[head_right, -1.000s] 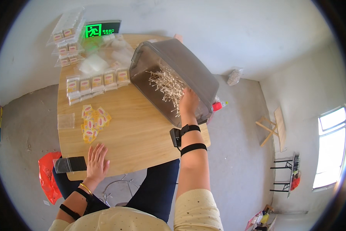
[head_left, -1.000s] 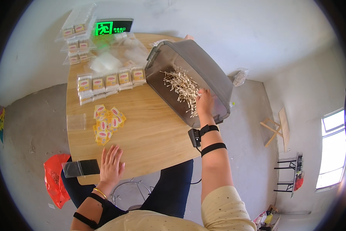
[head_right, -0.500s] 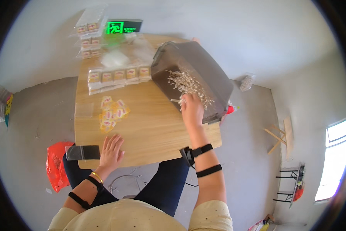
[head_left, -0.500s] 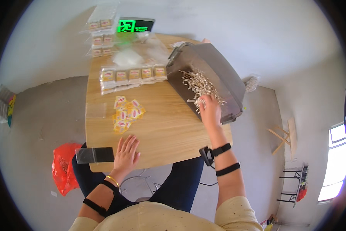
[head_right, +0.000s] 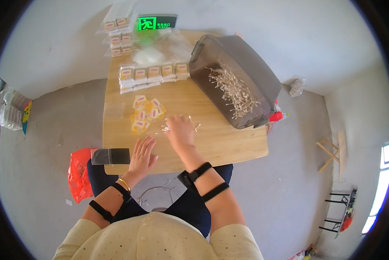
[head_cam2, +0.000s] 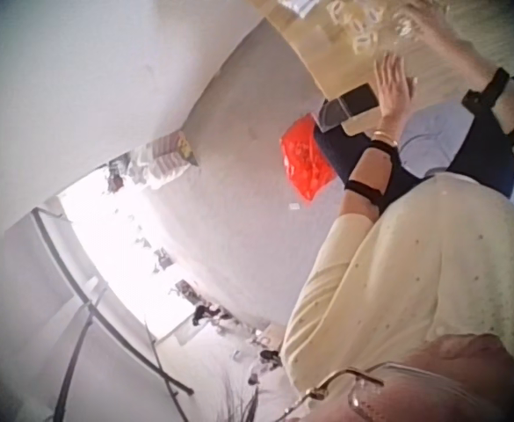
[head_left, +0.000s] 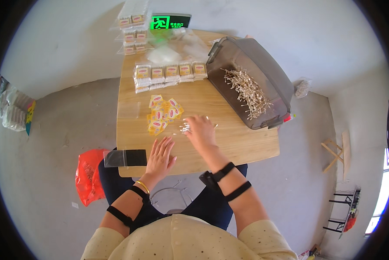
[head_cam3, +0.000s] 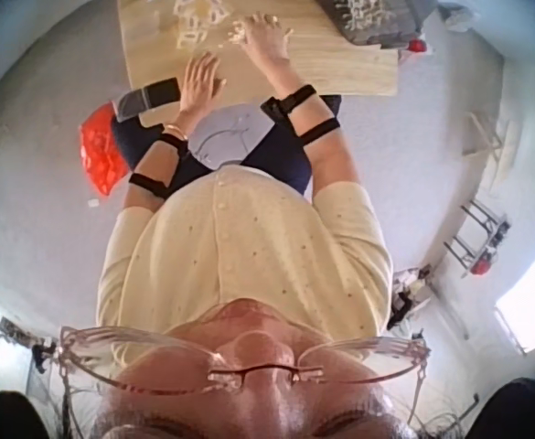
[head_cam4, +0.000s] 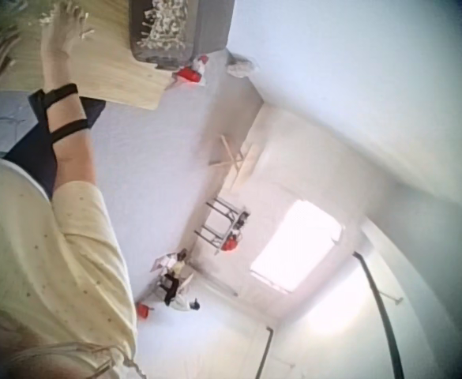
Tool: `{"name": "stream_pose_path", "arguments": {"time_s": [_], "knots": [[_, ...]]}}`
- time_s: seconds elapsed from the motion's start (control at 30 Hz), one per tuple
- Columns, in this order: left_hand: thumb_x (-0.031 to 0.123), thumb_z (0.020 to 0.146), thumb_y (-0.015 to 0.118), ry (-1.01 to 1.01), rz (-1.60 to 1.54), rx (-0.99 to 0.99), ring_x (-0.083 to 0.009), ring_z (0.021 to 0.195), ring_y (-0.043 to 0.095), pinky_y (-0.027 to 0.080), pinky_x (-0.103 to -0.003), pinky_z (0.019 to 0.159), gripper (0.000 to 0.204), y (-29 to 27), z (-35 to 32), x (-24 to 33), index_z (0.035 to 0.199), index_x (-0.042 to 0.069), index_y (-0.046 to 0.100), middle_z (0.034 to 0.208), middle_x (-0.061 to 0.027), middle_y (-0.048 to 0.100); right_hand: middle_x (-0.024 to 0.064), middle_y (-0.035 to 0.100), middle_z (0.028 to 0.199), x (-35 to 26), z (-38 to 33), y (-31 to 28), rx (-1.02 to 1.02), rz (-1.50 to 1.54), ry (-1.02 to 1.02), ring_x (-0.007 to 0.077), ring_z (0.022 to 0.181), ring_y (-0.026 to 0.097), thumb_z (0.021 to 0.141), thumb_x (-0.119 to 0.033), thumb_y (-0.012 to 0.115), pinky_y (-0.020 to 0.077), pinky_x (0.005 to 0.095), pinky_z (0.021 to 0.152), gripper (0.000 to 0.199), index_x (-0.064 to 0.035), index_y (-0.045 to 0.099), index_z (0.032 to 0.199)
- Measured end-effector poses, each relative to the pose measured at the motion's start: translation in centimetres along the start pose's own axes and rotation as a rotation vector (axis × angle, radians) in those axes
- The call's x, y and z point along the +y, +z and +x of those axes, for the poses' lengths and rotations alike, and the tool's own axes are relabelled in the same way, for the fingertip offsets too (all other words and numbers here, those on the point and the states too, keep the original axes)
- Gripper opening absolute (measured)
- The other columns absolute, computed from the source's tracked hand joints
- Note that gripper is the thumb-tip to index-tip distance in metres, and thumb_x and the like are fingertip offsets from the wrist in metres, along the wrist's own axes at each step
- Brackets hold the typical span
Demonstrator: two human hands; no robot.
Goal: Packing counted bundles of cotton swabs into small plastic bags.
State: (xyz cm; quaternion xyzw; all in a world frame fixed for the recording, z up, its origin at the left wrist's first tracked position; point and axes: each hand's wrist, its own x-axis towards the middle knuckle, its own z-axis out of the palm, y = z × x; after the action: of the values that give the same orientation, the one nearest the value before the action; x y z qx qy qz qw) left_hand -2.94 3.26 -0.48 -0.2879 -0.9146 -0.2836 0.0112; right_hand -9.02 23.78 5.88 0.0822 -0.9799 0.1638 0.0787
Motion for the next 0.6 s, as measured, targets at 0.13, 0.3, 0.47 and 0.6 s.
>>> {"name": "stream_pose_path", "arguments": {"time_s": [0.13, 0.3, 0.47, 0.6], "knots": [[0.027, 0.090, 0.067, 0.019, 0.007, -0.040, -0.0332, 0.148, 0.030, 0.018, -0.050, 0.125, 0.067, 0.0, 1.2, 0.7, 0.146, 0.003, 0.039, 0.157, -0.0161, 0.034, 0.0103, 0.065, 0.112, 6.2, -3.8, -1.3, 0.070, 0.085, 0.151, 0.0330, 0.106, 0.059, 0.075, -0.012, 0.080, 0.0481, 0.0448, 0.091, 0.041, -0.0075, 0.066, 0.114], [0.043, 0.089, 0.068, 0.153, 0.150, -0.104, -0.0375, 0.154, 0.014, 0.015, -0.052, 0.125, 0.092, 0.4, 8.3, 2.3, 0.156, -0.001, 0.024, 0.163, -0.0222, 0.021, 0.0092, 0.057, 0.131, 8.8, -7.1, -0.5, 0.060, 0.055, 0.198, 0.0337, 0.122, 0.051, 0.078, -0.009, 0.077, 0.0431, 0.0450, 0.102, 0.056, -0.0089, 0.057, 0.130], [0.060, 0.093, 0.056, 0.094, 0.312, -0.204, -0.0380, 0.155, 0.009, 0.011, -0.051, 0.126, 0.095, 0.8, 14.9, 2.9, 0.157, 0.000, 0.021, 0.164, -0.0231, 0.019, 0.0088, 0.054, 0.135, 9.6, -6.6, 1.3, 0.097, 0.115, 0.200, 0.0346, 0.122, 0.050, 0.079, -0.011, 0.076, 0.0415, 0.0460, 0.104, 0.057, -0.0111, 0.056, 0.132], [0.066, 0.097, 0.044, 0.011, 0.212, -0.239, -0.0357, 0.155, 0.010, 0.007, -0.051, 0.126, 0.092, 1.1, 16.4, 0.9, 0.157, 0.001, 0.023, 0.164, -0.0188, 0.024, 0.0078, 0.057, 0.121, 10.0, -5.7, 2.0, 0.119, 0.165, 0.204, 0.0327, 0.114, 0.052, 0.079, -0.010, 0.075, 0.0429, 0.0460, 0.095, 0.037, -0.0132, 0.065, 0.114]]}}
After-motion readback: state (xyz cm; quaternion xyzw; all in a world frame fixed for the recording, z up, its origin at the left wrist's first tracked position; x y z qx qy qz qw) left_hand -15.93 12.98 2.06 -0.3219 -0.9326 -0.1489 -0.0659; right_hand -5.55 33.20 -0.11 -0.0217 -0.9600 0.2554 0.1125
